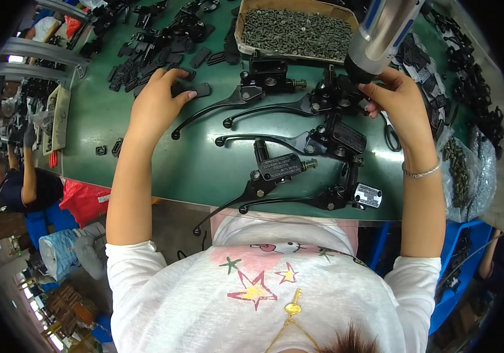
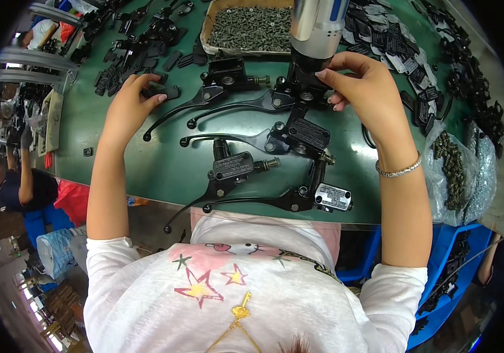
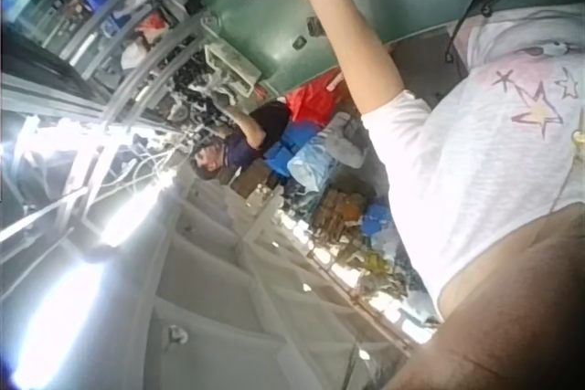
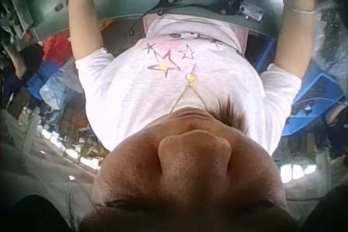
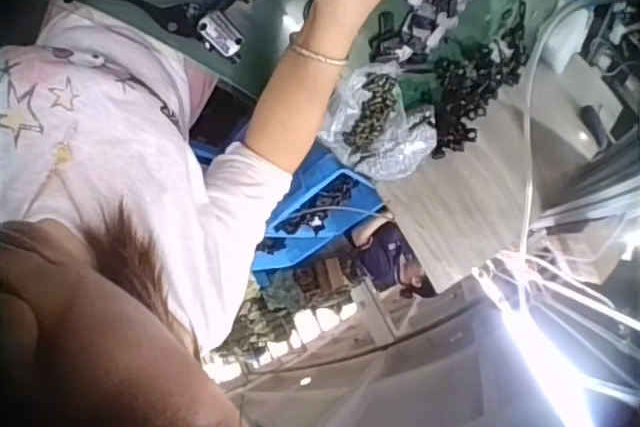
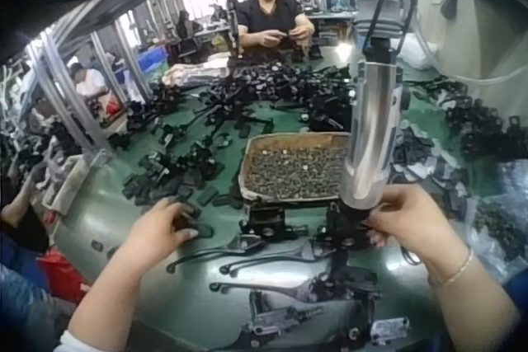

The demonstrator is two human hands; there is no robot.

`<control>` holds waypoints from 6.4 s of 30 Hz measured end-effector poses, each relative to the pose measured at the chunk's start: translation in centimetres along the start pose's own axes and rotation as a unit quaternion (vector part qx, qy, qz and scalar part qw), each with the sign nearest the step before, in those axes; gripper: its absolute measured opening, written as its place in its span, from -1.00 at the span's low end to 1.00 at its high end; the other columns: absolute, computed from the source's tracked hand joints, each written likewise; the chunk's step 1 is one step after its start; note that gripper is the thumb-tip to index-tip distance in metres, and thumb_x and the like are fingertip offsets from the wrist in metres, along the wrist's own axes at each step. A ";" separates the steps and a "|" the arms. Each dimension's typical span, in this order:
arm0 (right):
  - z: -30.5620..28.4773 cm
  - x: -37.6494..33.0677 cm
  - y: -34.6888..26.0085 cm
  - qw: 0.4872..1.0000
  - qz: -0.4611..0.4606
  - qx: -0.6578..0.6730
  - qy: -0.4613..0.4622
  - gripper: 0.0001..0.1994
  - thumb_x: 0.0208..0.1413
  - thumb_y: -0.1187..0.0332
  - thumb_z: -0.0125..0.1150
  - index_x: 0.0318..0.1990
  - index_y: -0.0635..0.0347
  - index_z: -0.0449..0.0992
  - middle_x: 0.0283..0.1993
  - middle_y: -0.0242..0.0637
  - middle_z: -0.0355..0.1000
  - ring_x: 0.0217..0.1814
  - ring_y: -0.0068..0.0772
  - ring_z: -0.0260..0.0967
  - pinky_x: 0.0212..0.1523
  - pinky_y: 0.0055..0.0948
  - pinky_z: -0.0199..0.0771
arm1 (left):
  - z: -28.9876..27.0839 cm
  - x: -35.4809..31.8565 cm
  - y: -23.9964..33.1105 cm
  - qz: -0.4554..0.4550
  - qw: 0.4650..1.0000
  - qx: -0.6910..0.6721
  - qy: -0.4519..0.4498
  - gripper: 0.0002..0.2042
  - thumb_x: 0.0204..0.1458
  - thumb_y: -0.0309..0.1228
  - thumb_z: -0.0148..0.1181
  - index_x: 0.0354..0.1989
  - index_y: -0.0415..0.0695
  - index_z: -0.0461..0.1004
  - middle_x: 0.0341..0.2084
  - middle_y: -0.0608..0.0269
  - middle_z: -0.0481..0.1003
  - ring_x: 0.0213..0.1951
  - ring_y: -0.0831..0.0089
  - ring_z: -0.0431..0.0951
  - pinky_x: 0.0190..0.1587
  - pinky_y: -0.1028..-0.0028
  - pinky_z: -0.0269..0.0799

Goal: Assembling black mechanical components (likely brake assemblies) using an air-powered screwdriver at a factory workstation.

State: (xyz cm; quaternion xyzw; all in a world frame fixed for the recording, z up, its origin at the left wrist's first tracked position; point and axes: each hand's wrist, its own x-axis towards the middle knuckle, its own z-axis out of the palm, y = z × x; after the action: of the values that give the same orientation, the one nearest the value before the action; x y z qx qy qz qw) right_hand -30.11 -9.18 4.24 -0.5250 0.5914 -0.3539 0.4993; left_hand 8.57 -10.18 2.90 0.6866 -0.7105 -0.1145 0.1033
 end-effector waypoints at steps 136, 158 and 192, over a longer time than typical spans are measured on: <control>0.3 1.9 -2.3 0.975 -0.104 -0.176 -0.088 -0.79 0.16 0.45 0.27 -0.05 0.17 0.64 -0.19 -0.46 0.55 -0.20 -0.64 0.39 -0.11 -0.59 0.40 | 4.9 13.4 11.4 0.259 0.963 -0.032 -0.064 -0.80 -0.11 -0.31 0.42 -0.31 -0.09 0.64 -0.35 0.03 0.62 -0.20 0.07 0.61 -0.11 0.19 0.51; 3.3 14.2 -1.4 0.848 -0.284 -0.436 -0.098 -0.75 0.13 0.24 0.32 -0.09 0.13 0.61 -0.18 -0.22 0.58 -0.10 -0.28 0.54 -0.04 -0.34 0.49 | 3.1 11.3 11.8 0.225 0.956 -0.176 0.072 -0.86 -0.07 -0.41 0.37 -0.41 -0.22 0.62 -0.45 0.01 0.61 -0.38 0.15 0.63 -0.24 0.29 0.52; 6.4 10.2 -4.4 0.943 -0.041 -0.128 -0.304 -0.80 0.23 0.21 0.26 -0.29 0.14 0.54 -0.48 -0.57 0.40 -0.50 -0.81 0.26 -0.55 -0.76 0.15 | -0.9 3.3 7.1 0.025 0.845 -0.504 -0.176 -0.85 0.09 -0.40 0.32 -0.25 -0.20 0.56 -0.38 0.28 0.61 -0.38 0.56 0.59 -0.36 0.60 0.51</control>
State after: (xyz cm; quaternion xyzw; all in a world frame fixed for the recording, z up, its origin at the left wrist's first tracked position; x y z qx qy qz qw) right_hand -22.23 -19.32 4.58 -0.6910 0.4295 -0.1188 0.5691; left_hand 1.98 -13.28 5.88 0.4899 -0.5783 -0.5733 0.3113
